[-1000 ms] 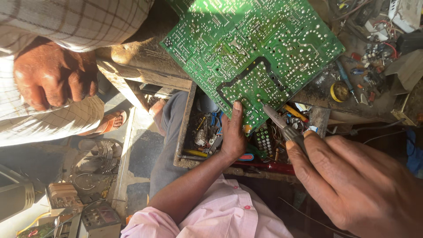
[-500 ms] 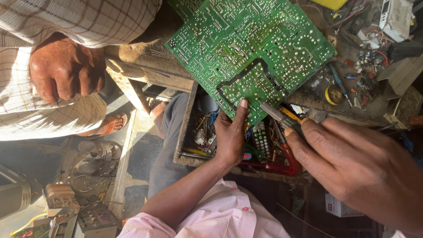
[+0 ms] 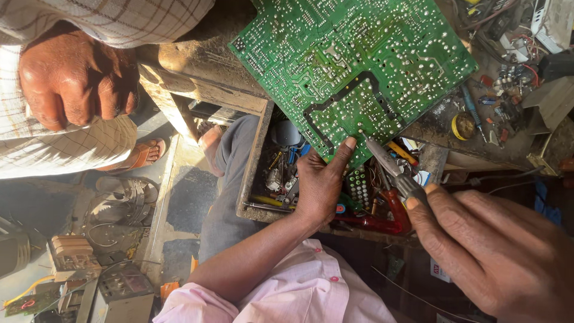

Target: The person holds a large green circuit board over a cluttered work tray and solders its underside with a soldering iron, feeding solder wire to the joints. They briefly use a screwdriver on the board, then set it on the bench and pick up another board to continue soldering.

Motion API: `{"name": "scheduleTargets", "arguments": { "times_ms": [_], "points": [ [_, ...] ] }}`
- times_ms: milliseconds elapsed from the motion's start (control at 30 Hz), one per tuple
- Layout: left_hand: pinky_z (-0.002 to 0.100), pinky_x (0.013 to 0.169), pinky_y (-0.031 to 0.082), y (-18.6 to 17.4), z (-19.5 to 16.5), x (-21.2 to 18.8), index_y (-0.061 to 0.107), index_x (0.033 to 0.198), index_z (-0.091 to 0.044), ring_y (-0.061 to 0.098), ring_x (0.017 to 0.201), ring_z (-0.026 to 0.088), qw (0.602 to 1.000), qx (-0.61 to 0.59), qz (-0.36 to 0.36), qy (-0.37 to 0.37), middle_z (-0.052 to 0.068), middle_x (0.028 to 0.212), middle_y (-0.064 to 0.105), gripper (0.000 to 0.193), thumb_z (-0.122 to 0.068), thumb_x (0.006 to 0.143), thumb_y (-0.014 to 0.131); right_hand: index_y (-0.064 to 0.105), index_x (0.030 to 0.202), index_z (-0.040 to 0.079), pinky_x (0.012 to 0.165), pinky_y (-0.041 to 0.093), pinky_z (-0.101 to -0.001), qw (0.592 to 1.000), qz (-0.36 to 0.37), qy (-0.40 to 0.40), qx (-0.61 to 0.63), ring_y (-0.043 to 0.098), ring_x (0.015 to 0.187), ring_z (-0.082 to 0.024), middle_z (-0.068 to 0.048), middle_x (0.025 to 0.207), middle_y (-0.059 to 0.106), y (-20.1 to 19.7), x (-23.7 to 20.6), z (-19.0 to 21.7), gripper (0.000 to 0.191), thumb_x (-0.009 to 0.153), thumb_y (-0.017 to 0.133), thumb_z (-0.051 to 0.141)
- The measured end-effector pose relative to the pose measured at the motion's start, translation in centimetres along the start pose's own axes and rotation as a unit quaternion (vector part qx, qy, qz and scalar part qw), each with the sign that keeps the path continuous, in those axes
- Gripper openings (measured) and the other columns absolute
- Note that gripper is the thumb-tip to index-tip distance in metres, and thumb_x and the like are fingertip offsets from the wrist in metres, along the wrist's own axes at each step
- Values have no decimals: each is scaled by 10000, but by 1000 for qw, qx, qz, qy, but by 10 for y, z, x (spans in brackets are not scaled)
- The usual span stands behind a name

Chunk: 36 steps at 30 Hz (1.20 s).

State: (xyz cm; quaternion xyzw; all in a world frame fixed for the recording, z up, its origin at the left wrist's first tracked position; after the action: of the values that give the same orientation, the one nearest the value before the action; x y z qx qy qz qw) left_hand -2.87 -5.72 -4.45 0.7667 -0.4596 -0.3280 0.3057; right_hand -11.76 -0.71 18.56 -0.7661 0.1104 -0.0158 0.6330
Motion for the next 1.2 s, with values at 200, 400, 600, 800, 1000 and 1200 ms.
{"name": "scheduleTargets", "arguments": {
  "times_ms": [200, 400, 600, 800, 1000, 1200],
  "points": [
    [291, 902, 552, 1, 1, -1, 698, 1174, 16, 675, 990, 98, 999, -37, 6, -9, 69, 1132, 757, 222, -132, 1008, 701, 657, 1209, -149, 791, 615, -451, 1000, 3, -7, 8, 719, 988, -380, -320, 1097, 673, -12, 13, -13, 481, 830, 636, 146],
    [293, 876, 563, -3, 2, 1, 689, 1175, 15, 676, 964, 101, 999, -42, -10, -4, 65, 1114, 757, 218, -100, 991, 711, 675, 1182, -164, 753, 619, -439, 999, 31, -30, 1, 730, 923, -363, -373, 1079, 686, 4, 9, -3, 446, 876, 655, 161],
    [286, 838, 577, -10, 4, 2, 680, 1180, 20, 681, 934, 93, 1000, 7, -13, 20, 65, 1086, 763, 225, -106, 996, 714, 690, 1145, -145, 735, 625, -414, 998, 29, -49, -28, 730, 887, -335, -321, 1038, 700, 11, 9, 1, 390, 912, 658, 166],
    [289, 812, 591, -18, 5, 3, 689, 1178, 31, 686, 913, 98, 993, 107, 9, 49, 88, 1061, 775, 229, -137, 1026, 716, 702, 1152, -123, 749, 625, -401, 998, 58, -34, -11, 737, 917, -335, -339, 1063, 703, 21, 7, 1, 383, 920, 666, 179],
    [293, 864, 602, -17, 6, 2, 660, 1199, 17, 700, 962, 96, 995, 85, 17, 53, 76, 1099, 766, 252, -116, 996, 727, 687, 1191, -125, 790, 626, -424, 998, 55, 6, -22, 736, 964, -344, -320, 1093, 696, 23, -1, 5, 387, 901, 635, 126],
    [300, 889, 600, -17, 4, 2, 672, 1196, 29, 705, 976, 108, 994, 99, 4, 51, 97, 1116, 772, 260, -99, 983, 747, 690, 1190, -72, 803, 624, -435, 996, 57, 38, -56, 718, 1015, -334, -269, 1130, 697, 28, -2, 16, 408, 852, 595, 135]
  ]
}}
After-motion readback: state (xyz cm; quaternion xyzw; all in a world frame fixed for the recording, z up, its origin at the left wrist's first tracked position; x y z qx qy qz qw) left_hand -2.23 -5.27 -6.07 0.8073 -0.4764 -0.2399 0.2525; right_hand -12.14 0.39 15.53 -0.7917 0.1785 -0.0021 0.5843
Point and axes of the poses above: each hand's wrist, its own x-axis towards the middle knuckle, its own y-axis out of the palm, z = x × y, the point moved 8 cm from there along x, towards the middle knuckle
